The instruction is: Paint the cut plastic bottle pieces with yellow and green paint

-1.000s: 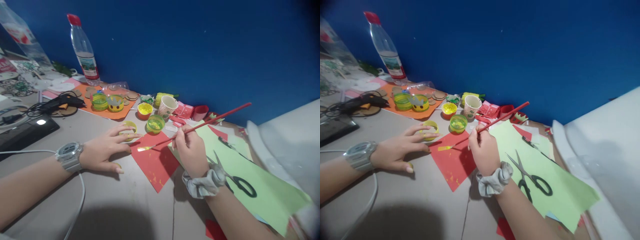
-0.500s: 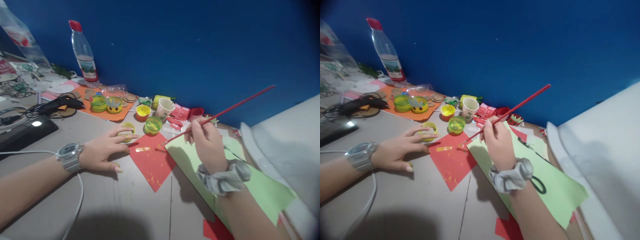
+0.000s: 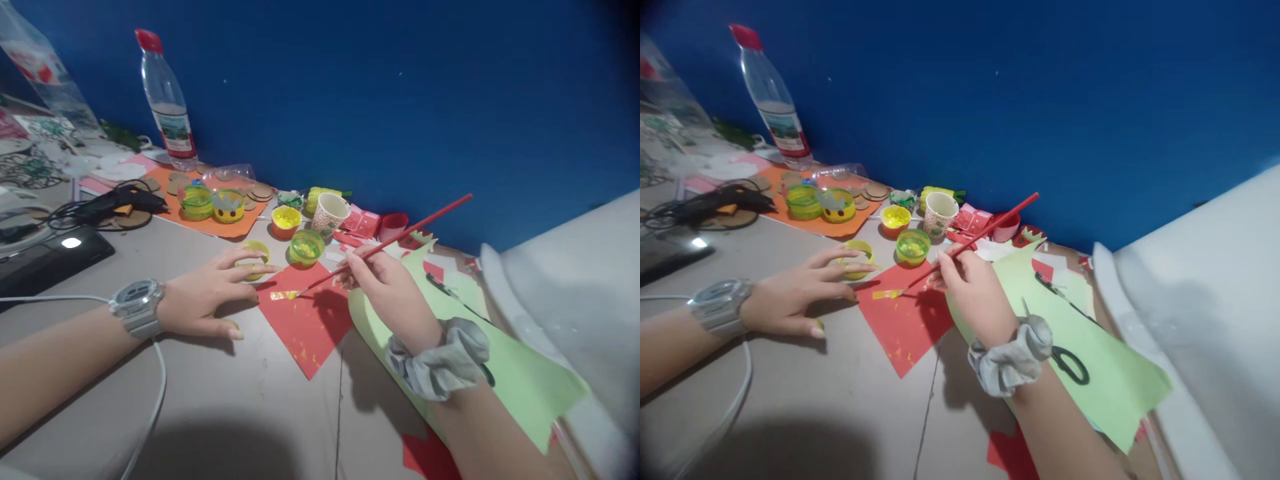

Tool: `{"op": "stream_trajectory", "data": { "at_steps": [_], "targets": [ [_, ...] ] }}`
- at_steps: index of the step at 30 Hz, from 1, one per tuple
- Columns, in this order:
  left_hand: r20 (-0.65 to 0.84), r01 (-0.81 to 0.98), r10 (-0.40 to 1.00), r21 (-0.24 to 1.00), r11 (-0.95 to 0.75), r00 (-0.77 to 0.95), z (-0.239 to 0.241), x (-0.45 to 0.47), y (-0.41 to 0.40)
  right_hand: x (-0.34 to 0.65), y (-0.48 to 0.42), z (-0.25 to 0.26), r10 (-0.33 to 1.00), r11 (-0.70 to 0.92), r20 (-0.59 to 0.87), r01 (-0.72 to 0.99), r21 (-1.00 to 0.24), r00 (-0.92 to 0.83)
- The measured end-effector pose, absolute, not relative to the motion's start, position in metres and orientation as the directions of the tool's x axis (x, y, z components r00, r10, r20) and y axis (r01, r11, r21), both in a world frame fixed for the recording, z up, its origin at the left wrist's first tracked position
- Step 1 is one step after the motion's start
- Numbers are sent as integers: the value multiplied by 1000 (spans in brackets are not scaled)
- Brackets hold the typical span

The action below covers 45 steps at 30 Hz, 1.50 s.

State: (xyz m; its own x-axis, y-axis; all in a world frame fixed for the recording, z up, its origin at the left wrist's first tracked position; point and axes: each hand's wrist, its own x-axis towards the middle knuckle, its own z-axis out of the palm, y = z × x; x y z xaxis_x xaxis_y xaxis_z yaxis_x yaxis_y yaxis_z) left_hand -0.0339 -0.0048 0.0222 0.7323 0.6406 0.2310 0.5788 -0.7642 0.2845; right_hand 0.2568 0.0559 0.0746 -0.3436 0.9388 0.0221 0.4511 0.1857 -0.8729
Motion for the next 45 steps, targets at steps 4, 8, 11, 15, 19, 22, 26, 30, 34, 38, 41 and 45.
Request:
{"op": "stream_trajectory", "data": {
  "at_steps": [4,8,11,15,19,22,26,30,34,38,41,45],
  "targets": [
    [228,583,646,289,-759,728,23,-33,-4,256,42,86,912,356,111,624,-696,-396],
    [239,576,642,293,-763,728,22,-33,-4,255,33,94,867,489,186,719,-494,-462],
    [252,580,653,308,-754,714,20,-34,-5,257,32,99,863,501,182,757,-419,-471],
    [244,587,661,315,-746,709,18,-34,-6,260,32,100,882,466,228,697,-545,-412],
    [263,581,657,314,-751,707,17,-34,-5,257,32,92,886,428,193,583,-691,-422],
    [265,577,651,308,-757,712,18,-34,-5,254,34,88,880,437,165,626,-645,-445],
    [221,592,660,304,-746,719,20,-34,-6,253,35,90,888,440,163,693,-571,-430],
    [216,588,652,295,-753,727,22,-34,-5,258,36,96,923,381,146,782,-494,-357],
    [238,572,639,295,-765,731,22,-34,-4,265,42,99,938,337,156,717,-610,-308],
    [232,581,650,303,-755,724,21,-34,-4,260,45,92,948,234,100,448,-863,-302],
    [232,583,655,311,-750,719,20,-34,-5,252,43,83,936,212,37,478,-852,-349],
    [221,576,650,316,-753,728,21,-34,-5,251,39,82,941,301,82,702,-645,-328]
  ]
}}
